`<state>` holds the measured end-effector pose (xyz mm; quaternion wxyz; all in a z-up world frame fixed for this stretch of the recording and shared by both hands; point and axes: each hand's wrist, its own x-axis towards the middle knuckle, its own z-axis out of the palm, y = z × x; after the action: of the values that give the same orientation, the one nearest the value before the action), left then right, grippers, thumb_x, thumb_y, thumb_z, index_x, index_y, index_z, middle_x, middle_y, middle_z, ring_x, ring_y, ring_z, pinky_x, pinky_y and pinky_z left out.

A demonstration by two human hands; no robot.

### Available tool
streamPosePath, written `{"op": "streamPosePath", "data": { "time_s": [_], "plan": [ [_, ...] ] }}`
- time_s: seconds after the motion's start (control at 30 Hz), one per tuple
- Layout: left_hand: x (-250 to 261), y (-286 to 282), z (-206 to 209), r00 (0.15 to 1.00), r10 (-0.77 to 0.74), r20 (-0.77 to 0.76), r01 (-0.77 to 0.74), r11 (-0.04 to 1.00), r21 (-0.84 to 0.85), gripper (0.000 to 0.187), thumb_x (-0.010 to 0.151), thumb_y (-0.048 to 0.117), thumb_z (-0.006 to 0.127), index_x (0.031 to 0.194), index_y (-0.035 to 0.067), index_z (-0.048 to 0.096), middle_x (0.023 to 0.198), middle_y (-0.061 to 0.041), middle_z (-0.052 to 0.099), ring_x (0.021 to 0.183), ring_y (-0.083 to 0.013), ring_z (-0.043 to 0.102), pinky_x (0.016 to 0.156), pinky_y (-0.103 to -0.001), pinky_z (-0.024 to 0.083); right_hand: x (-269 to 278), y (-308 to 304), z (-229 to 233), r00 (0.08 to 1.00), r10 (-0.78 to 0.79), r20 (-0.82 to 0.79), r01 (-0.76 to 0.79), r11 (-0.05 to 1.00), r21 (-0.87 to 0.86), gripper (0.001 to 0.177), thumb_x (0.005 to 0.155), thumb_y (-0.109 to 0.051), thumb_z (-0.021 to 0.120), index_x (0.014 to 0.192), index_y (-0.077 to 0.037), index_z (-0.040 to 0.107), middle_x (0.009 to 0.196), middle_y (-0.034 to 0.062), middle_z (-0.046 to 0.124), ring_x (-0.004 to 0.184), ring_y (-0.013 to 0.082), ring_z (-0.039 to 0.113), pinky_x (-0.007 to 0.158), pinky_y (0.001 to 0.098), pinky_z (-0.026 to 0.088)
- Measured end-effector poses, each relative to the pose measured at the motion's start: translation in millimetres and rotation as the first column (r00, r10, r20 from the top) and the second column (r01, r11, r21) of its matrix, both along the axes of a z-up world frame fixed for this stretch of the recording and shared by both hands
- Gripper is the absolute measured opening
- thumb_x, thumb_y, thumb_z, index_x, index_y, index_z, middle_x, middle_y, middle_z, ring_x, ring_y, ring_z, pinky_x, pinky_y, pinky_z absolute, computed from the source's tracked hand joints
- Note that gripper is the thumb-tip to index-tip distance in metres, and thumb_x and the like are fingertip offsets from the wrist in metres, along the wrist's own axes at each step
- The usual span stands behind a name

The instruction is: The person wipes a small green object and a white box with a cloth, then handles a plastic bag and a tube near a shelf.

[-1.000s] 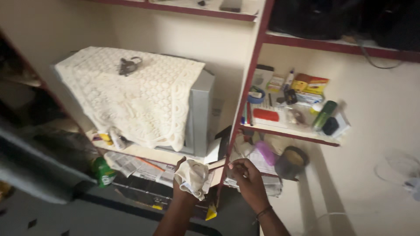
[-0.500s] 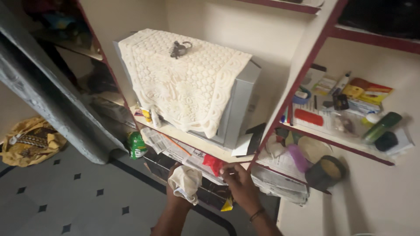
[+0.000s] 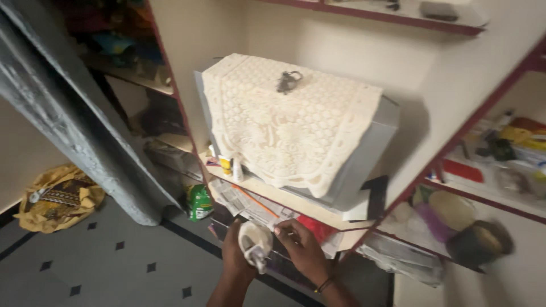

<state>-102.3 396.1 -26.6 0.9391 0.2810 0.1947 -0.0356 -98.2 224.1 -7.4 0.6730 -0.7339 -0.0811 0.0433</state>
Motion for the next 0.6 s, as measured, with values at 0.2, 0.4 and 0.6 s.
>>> {"op": "streamPosePath", "data": {
  "time_s": [0.2,0.4,0.6],
  "plan": [
    [29.3,44.0,-11.8,0.99,-0.141,0.024,0.141,0.99,-0.016,0.04,0.1,0.041,0.051,0.114,0.005,0.062,0.096,-0.013,0.069,0.085,-0.027,0.068,0.076,-0.041,0.056,12.6,74.4,-16.6,0.937,0.065,0.344,0.019,0.972,-0.236,0.049,0.099,-0.021,0.071,0.14,0.0,0.056,0.126,0.011,0.067,0.112,0.0166,0.061,0.09,0.0311,0.047],
    [82.7,80.6,-32.1,0.988,-0.106,-0.115,0.122,0.982,0.143,0.046,0.098,0.046,0.049,0.119,0.008,0.063,0.103,-0.01,0.069,0.084,-0.0216,0.065,0.069,-0.036,0.049,61.6,100.1,-7.3,0.974,-0.161,-0.161,0.138,0.98,-0.147,0.043,0.091,-0.025,0.067,0.129,-0.006,0.062,0.094,0.0069,0.07,0.063,0.0136,0.056,0.059,0.03,0.048],
    [173.1,110.8,-119.2,0.986,0.067,-0.151,0.008,0.893,0.45,0.033,0.091,0.027,0.063,0.116,0.006,0.069,0.102,-0.005,0.071,0.085,-0.0168,0.061,0.071,-0.032,0.047,124.0,89.9,-18.1,0.976,-0.218,-0.014,0.216,0.971,-0.108,0.038,0.094,-0.024,0.067,0.126,-0.003,0.064,0.095,0.0033,0.07,0.068,0.0084,0.049,0.06,0.0251,0.044]
  ]
}}
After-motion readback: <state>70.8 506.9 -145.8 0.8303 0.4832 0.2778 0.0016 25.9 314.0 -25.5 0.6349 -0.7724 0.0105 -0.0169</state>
